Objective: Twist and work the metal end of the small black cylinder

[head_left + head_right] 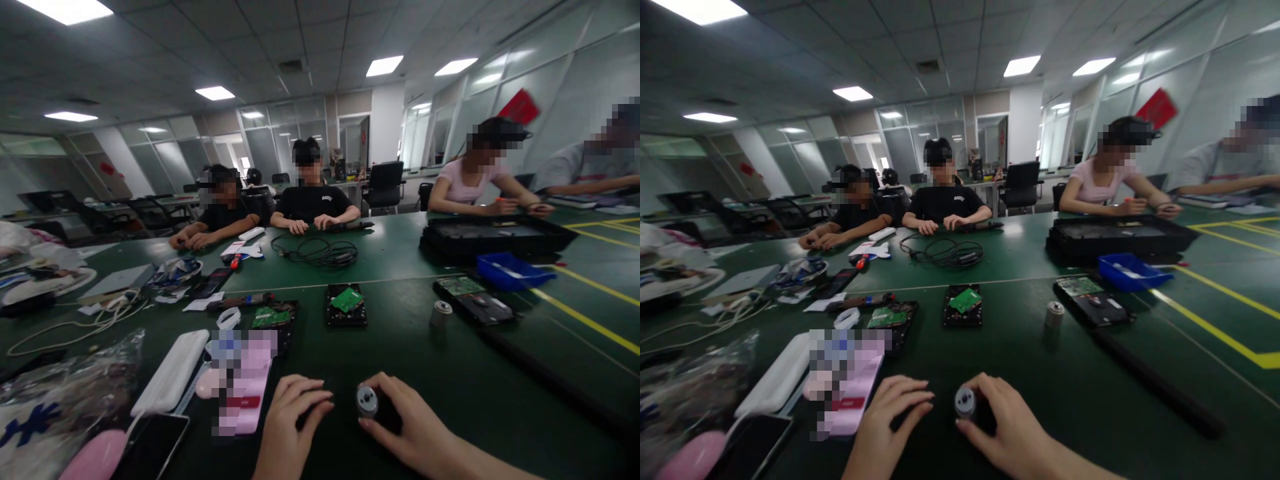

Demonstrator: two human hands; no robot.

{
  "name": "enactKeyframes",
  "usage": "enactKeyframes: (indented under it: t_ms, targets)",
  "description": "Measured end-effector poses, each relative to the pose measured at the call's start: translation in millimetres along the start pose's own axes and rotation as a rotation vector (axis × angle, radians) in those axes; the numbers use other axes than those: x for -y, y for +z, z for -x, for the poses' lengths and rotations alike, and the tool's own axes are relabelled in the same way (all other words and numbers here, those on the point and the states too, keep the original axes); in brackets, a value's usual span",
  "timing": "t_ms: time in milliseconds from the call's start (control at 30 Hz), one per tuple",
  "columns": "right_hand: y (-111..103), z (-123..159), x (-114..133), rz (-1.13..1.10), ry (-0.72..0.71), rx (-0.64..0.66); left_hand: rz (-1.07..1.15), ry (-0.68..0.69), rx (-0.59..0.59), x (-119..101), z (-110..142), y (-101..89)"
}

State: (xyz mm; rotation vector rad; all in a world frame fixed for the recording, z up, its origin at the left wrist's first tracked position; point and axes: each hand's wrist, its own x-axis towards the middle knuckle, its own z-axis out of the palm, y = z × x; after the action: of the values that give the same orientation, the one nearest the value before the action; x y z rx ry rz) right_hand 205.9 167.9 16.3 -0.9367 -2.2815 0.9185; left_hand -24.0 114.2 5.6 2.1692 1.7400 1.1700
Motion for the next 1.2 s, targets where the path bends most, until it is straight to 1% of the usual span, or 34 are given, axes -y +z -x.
enactKeyframes:
  t_ms: [67, 133, 200, 300, 433, 533, 633, 700, 767, 833, 933, 1100, 1200]
  targets:
    - [0.3, -0.4, -0.4, 0.013, -0.015, -0.018, 0.103, 0.079, -0.004, -15.5, -11.0, 7.5]
    - [1.3, -1.1, -1.4, 0.029, -0.031, -0.028, 0.166, 0.11, -0.013, -29.1, -18.3, 17.5]
    - [2.4, -2.0, -2.4, 0.046, -0.047, -0.026, 0.207, 0.091, -0.027, -37.1, -20.8, 27.2]
    - [3.3, -2.9, -3.2, 0.066, -0.07, -0.018, 0.261, 0.052, -0.036, -39.6, -19.4, 35.2]
    - [2.5, -3.0, -2.6, 0.065, -0.092, -0.019, 0.308, 0.024, -0.015, -37.8, -17.5, 34.1]
    - [1.1, -3.0, -1.7, 0.05, -0.095, -0.02, 0.286, 0.034, 0.022, -36.8, -18.2, 31.2]
    - [0.7, -3.1, -1.4, 0.045, -0.097, -0.011, 0.237, 0.094, 0.082, -35.4, -21.9, 27.0]
    - [1.3, -3.1, -1.7, 0.052, -0.097, -0.004, 0.217, 0.141, 0.141, -35.2, -26.6, 21.7]
    - [2.3, -3.1, -2.4, 0.068, -0.09, -0.004, 0.219, 0.153, 0.209, -36.6, -32.2, 14.5]
    - [3.1, -3.0, -2.9, 0.079, -0.082, -0.013, 0.233, 0.101, 0.244, -39.8, -37.3, 7.4]
    - [2.9, -3.5, -2.6, 0.073, -0.085, -0.018, 0.267, -0.016, 0.237, -45.2, -41.5, 2.2]
    - [1.3, -4.8, -1.4, 0.068, -0.091, 0.003, 0.346, -0.154, 0.219, -46.7, -39.7, 8.1]
    - [2.6, -4.1, -3.7, 0.075, -0.088, -0.007, 0.453, -0.187, 0.235, -45.5, -36.6, 13.6]
